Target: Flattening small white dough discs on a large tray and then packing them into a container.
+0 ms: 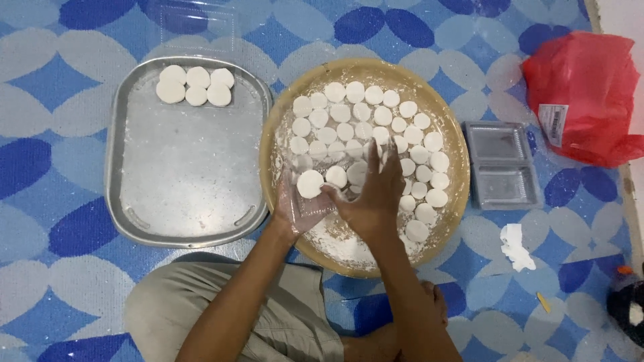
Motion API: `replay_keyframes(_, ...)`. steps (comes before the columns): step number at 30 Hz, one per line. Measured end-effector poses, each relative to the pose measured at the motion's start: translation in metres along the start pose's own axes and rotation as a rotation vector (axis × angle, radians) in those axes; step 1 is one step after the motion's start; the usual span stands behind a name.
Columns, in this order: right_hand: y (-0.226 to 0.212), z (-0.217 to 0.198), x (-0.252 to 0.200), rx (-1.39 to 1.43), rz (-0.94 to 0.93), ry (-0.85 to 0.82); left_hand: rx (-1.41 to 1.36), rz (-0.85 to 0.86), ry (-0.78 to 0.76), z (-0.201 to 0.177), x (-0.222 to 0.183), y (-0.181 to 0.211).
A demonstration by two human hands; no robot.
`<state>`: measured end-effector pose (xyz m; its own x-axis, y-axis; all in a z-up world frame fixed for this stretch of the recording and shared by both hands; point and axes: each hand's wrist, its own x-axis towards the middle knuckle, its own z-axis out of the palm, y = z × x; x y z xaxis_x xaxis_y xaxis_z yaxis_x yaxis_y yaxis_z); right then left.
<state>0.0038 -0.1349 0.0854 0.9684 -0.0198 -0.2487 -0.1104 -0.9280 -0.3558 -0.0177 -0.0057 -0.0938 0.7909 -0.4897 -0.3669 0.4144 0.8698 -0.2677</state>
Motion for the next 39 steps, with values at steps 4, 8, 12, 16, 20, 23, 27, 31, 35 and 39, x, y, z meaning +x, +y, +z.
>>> replay_keyframes(4, 0.001, 0.023, 0.002, -0.057, -0.151, 0.049, 0.08, 0.13, 0.11, 0.005, -0.004, -0.005)
replay_keyframes(8, 0.0, 0.029, 0.005, -0.065, -0.213, 0.075, 0.027, 0.09, 0.145, 0.023, -0.006, -0.004)
replay_keyframes(12, 0.004, 0.03, 0.007, -0.028, -0.191, 0.039, 0.011, 0.147, 0.179, 0.033, -0.004, -0.011)
replay_keyframes(16, 0.006, 0.016, 0.002, 0.099, -0.145, 0.047, -0.007, 0.111, 0.15, 0.009, 0.001, 0.003)
replay_keyframes(20, 0.079, 0.012, 0.022, 0.205, -0.324, 0.445, 0.052, -0.024, -0.034, -0.01, 0.002, 0.02)
replay_keyframes(23, 0.171, 0.014, 0.035, 0.097, -0.148, 0.486, 0.117, -0.014, -0.085, 0.03, -0.016, 0.014)
replay_keyframes(27, 0.258, 0.01, 0.029, -0.208, 0.268, 0.268, 0.102, 0.182, -0.102, 0.045, -0.011, 0.017)
replay_keyframes(31, 0.274, 0.036, 0.004, -0.276, 0.279, 0.148, 0.124, 0.188, -0.144, 0.072, -0.025, 0.005)
replay_keyframes(35, 0.233, 0.037, -0.019, -0.36, 0.242, 0.111, 0.128, 0.199, -0.204, 0.069, -0.026, 0.006)
replay_keyframes(39, 0.196, 0.027, -0.029, -0.423, 0.304, 0.021, 0.137, 0.223, -0.228, 0.096, -0.034, -0.001)
